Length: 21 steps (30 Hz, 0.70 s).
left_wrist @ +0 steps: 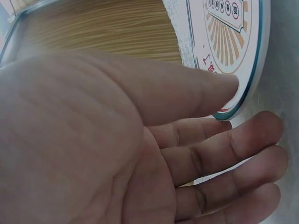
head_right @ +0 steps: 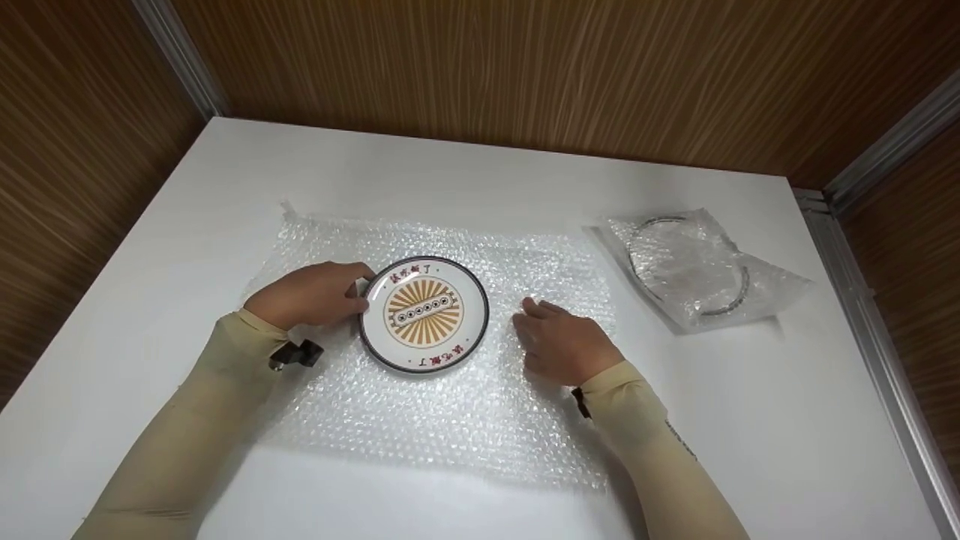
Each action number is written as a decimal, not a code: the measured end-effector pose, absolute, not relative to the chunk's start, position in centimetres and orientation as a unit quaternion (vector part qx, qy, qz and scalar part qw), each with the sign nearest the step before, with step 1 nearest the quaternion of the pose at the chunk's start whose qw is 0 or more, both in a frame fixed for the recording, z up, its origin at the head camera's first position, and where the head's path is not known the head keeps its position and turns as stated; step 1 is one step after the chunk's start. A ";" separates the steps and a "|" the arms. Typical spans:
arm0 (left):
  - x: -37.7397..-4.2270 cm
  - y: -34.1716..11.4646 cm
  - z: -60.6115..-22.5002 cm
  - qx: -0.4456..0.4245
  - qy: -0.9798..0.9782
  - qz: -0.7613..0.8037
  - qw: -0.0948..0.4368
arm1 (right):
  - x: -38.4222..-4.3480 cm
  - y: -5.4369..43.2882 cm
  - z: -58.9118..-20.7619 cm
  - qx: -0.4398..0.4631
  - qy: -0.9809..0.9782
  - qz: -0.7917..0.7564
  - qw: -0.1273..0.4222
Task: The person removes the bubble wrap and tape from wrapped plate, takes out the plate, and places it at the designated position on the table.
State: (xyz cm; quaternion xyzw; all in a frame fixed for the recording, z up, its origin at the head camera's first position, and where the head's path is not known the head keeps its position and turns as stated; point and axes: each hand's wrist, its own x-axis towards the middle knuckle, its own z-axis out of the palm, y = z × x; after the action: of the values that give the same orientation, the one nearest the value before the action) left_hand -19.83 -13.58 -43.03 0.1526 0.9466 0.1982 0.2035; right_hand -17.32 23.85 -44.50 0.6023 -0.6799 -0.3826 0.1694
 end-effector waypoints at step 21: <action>-20.3 -13.2 -43.2 0.156 0.942 0.191 0.229 | -16.5 23.7 -43.9 0.473 -0.875 -0.104 -0.011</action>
State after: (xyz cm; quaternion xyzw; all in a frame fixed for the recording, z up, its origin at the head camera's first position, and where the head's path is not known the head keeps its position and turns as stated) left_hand -20.34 -13.21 -43.22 0.1559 0.9418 0.1909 0.2287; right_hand -16.48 23.70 -43.92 0.4735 -0.8745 -0.1044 -0.0115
